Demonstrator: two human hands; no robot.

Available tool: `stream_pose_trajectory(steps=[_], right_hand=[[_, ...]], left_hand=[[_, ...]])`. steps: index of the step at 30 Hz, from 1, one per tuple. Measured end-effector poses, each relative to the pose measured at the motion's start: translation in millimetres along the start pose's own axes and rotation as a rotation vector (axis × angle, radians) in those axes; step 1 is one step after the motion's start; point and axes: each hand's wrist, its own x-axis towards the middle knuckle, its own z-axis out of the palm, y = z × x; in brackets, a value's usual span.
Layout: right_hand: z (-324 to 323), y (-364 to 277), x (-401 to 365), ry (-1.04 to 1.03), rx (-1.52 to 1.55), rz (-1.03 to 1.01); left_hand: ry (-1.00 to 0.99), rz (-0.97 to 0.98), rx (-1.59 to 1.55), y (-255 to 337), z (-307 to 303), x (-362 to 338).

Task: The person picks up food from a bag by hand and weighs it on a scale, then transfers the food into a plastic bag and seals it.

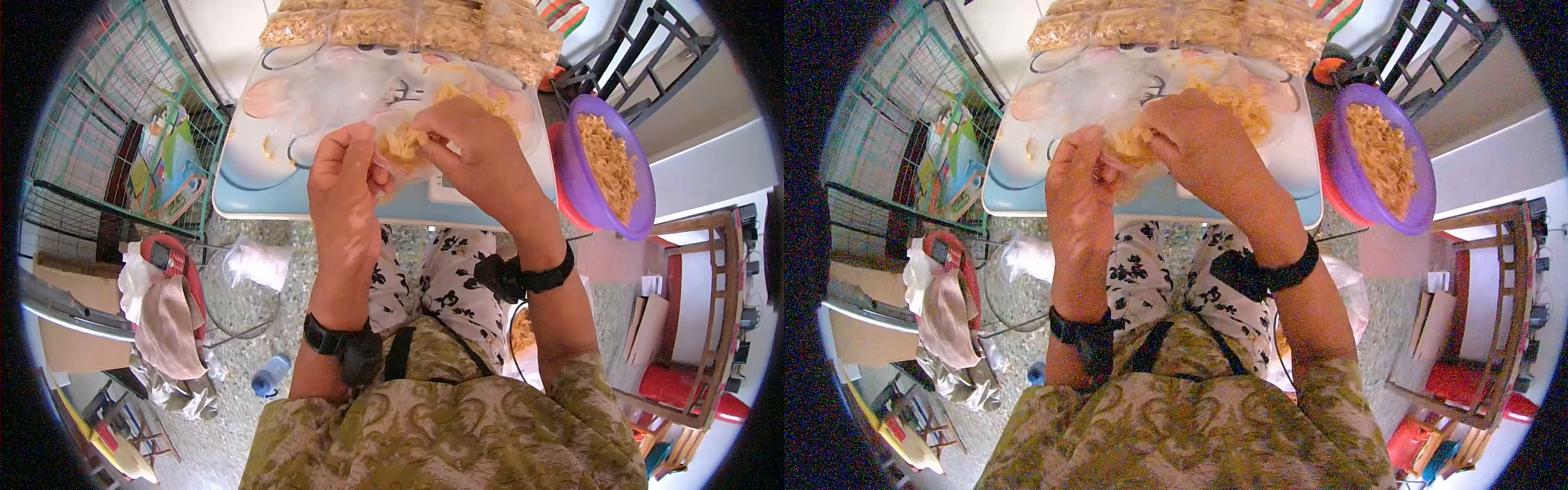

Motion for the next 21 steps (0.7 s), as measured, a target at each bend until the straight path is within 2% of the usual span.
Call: stream_pose_trajectory(steps=[2, 9, 15, 17, 21], right_hand=[[-1.5, -3.8, 1.7, -0.124, -0.058, -0.017], [1.1, -6.7, 5.7, -0.204, -0.13, -0.035], [-4.8, -13.6, 6.2, -0.223, 0.063, 0.047], [-9.1, -19.3, 6.0, -0.231, 0.184, 0.198], [-6.4, -18.1, 7.8, -0.231, 0.179, 0.157]], left_hand=[[-0.011, 0.015, 0.014, -0.1, -0.5, -0.2], [-0.034, -0.008, -0.002, 3.1, -2.9, -2.1], [-0.025, 0.01, -0.005, 5.0, -8.4, -0.6], [-0.034, 0.007, -0.007, 4.0, -10.0, 0.7], [-0.017, -0.001, 0.007, 4.3, -8.5, -0.5]])
